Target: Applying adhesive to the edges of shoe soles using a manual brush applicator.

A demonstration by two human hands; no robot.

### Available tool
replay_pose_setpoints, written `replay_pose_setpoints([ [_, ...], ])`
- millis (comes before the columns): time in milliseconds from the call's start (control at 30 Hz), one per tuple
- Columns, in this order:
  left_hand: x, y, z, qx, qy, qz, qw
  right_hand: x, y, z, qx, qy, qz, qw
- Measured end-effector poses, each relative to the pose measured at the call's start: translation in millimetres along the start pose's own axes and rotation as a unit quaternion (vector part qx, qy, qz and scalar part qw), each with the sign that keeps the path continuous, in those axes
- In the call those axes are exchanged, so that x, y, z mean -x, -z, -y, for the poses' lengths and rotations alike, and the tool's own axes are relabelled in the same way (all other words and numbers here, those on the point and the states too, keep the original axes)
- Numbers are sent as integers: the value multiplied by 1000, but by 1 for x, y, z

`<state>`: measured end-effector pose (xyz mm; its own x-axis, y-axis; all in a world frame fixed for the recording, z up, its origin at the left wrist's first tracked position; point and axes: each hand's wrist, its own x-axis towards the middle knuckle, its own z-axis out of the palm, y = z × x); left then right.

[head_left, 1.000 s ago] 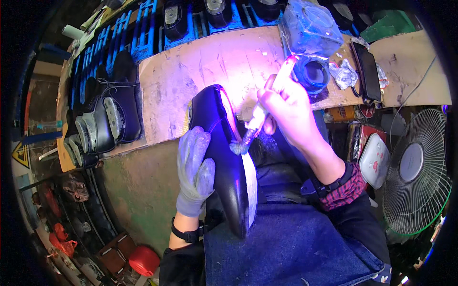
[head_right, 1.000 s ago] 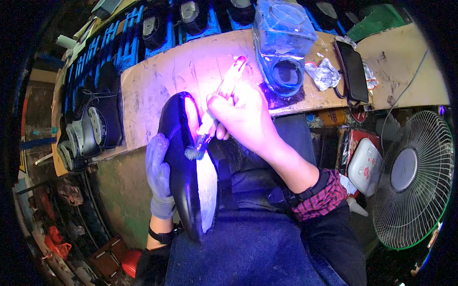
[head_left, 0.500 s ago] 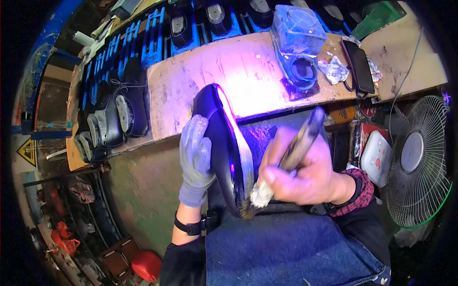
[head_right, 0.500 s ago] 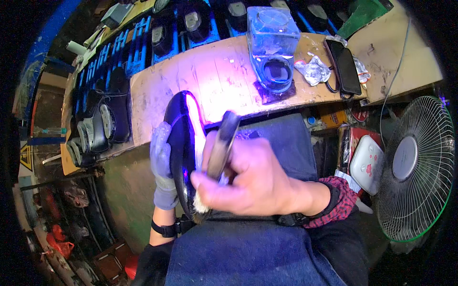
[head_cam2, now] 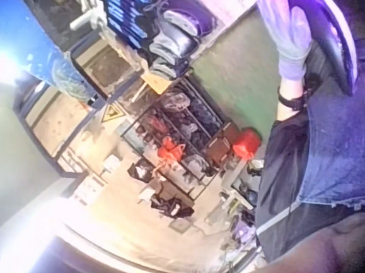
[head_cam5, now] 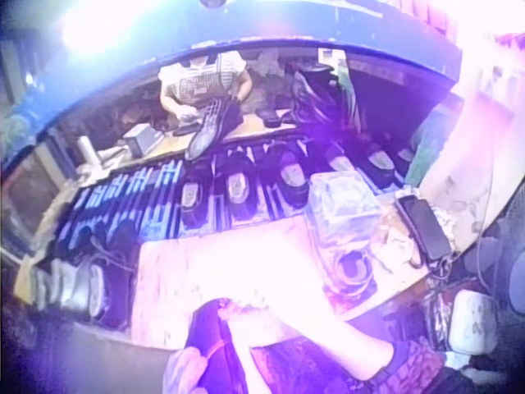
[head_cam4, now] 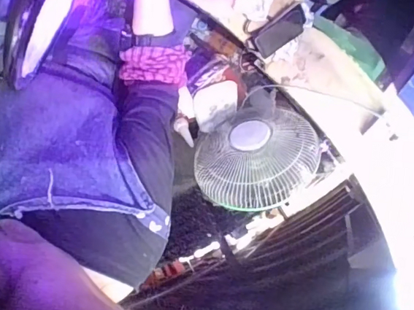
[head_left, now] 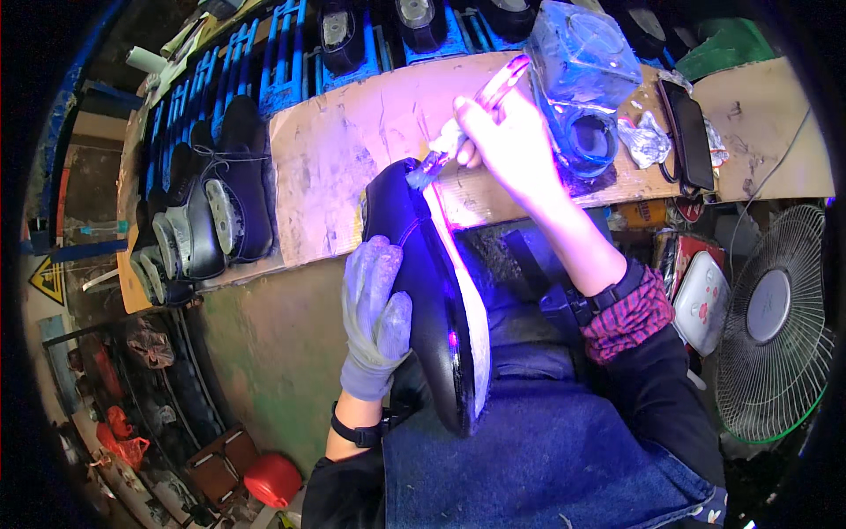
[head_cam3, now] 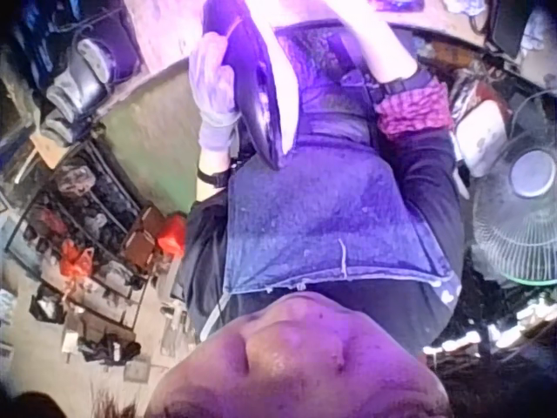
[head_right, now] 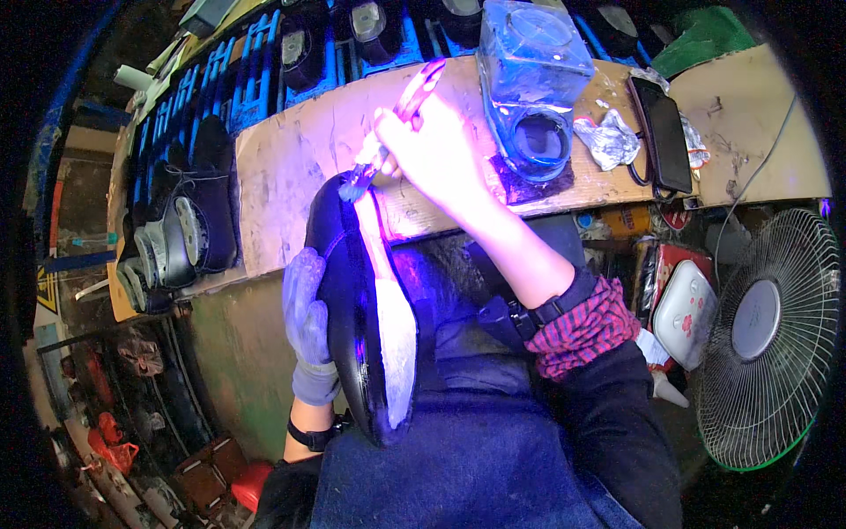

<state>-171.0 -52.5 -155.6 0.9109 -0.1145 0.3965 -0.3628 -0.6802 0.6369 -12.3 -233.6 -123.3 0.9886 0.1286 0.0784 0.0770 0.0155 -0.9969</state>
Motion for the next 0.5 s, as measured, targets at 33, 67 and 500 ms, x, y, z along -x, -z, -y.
replay_pose_setpoints([
  [33,1,0,0,4,-6,-6,1000,0,0,-1,-27,-6,18,999],
  [67,2,0,1,9,-13,-13,1000,2,2,1,-27,-10,20,999],
  [500,-15,-3,-1,-71,-180,-81,978,109,23,84,-132,-30,81,987],
])
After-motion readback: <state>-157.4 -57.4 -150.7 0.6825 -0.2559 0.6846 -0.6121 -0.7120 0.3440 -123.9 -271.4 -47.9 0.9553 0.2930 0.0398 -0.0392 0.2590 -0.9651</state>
